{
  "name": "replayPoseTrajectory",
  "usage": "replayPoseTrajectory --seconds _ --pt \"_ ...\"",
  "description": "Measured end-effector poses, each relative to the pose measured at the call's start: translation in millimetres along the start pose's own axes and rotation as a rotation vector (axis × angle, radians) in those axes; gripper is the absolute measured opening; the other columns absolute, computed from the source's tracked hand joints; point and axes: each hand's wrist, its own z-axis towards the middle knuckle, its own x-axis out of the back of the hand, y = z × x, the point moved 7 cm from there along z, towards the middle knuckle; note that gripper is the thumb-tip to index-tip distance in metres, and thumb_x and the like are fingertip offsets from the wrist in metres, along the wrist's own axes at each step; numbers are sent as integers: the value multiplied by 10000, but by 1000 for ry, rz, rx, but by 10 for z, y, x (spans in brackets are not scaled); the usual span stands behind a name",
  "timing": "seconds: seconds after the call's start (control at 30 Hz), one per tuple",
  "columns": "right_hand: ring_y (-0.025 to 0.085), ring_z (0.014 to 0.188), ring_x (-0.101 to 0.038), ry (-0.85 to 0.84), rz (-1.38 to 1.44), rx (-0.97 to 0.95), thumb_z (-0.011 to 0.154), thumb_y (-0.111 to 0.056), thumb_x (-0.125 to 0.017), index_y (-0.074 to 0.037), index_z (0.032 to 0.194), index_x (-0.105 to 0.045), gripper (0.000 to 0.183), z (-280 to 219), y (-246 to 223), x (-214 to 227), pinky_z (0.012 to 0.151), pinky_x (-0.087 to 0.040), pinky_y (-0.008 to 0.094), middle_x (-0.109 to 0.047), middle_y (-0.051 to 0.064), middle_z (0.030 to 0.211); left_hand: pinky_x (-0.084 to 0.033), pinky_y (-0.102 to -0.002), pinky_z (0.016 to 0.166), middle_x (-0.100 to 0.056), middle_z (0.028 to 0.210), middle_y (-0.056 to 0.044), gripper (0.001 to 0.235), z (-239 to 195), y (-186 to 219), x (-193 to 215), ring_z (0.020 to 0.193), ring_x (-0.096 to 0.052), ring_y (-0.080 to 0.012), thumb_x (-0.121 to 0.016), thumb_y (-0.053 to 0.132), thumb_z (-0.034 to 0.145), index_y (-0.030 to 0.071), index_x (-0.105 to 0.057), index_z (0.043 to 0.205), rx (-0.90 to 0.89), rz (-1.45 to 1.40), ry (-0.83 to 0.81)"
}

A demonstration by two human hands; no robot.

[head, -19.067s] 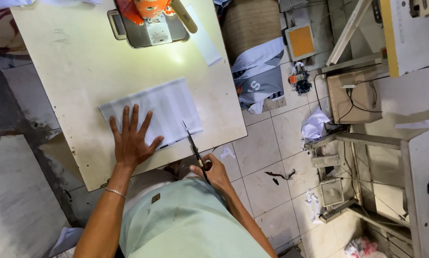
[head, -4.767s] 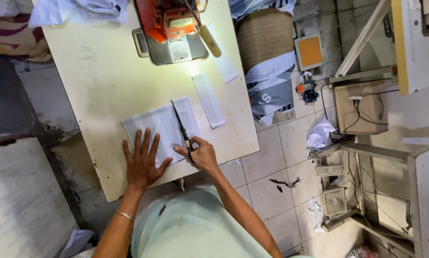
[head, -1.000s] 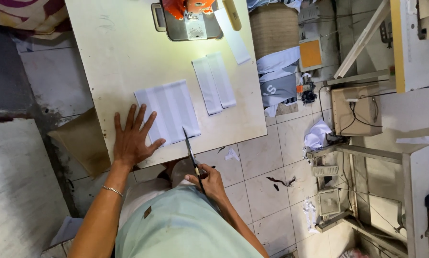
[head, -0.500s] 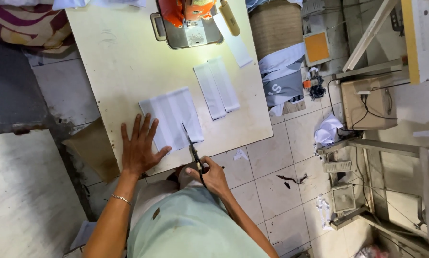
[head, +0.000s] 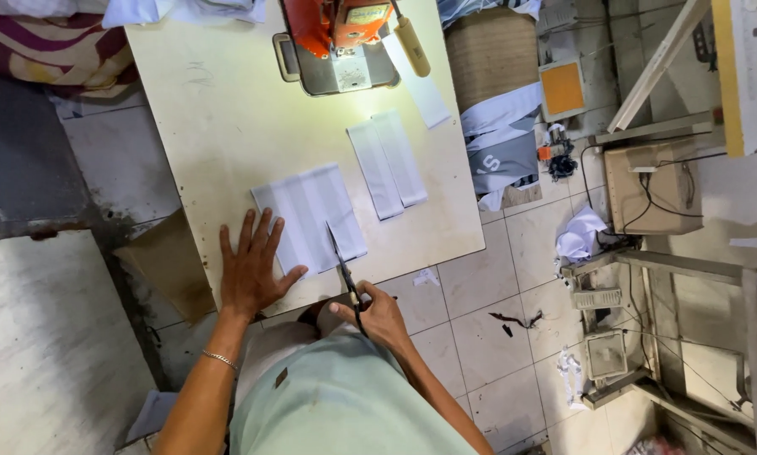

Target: Cutting rectangular strips of striped fabric using scissors on a workbench in a sewing facility.

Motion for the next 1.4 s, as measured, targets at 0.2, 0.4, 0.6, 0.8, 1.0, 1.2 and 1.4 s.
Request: replayPoseTrajectory --seconds 0.2,0.4,0.6,0.8,1.0,1.2,1.4 --pt "357 790 -700 25 -41 -15 769 -649 -819 -125 1006 -637 603 113 -191 1 706 -508 483 -685 172 720 -177 -698 1197 -376 1643 -114 963 23 35 77 1534 -296 -330 -455 780 869 178 -327 1610 -29 10 69" --pt "269 622 -677 24 14 21 753 -601 -869 -146 981 -675 544 203 -71 -37 592 -504 354 -668 124 635 -171 -686 1213 -400 1634 -112 996 37 27 64 1538 -304 -316 -442 807 865 125 -372 1588 -19 25 51" --pt "197 466 -605 38 80 34 699 -480 -946 -105 945 -701 511 239 -66 14 460 -440 289 -652 117 556 -169 -670 1230 -377 1649 -106 1063 37 15 56 1543 -294 -293 -415 828 851 79 -333 1601 -5 42 35" --pt "279 696 -688 0 -23 -40 705 -726 -823 -148 980 -654 661 136 -633 146 626 -506 424 -672 126 661 -180 -665 1230 -393 1638 -114 1073 52 23 82 1534 -318 -294 -416 833 851 61 -342 1593 -3 50 34" --pt "288 682 -684 28 -25 -50 726 -685 -833 -120 992 -662 647 277 -634 112 602 -485 403 -670 135 656 -198 -678 1210 -397 1631 -124 1068 65 34 91 1518 -338 -310 -436 815 853 57 -324 1597 -13 38 68" --pt "245 575 -651 17 14 -29 731 -631 -875 -139 976 -678 585 450 -381 9 542 -475 356 -638 105 577 -221 -694 1192 -432 1611 -127 1066 73 22 101 1503 -370 -314 -449 814 844 59 -350 1589 -18 41 91" --pt "220 559 -662 -10 62 -5 757 -565 -894 -87 986 -704 563 389 -511 69 497 -485 314 -656 128 578 -218 -676 1213 -433 1614 -109 1072 86 17 98 1509 -370 -295 -439 829 834 62 -369 1579 -2 73 55"
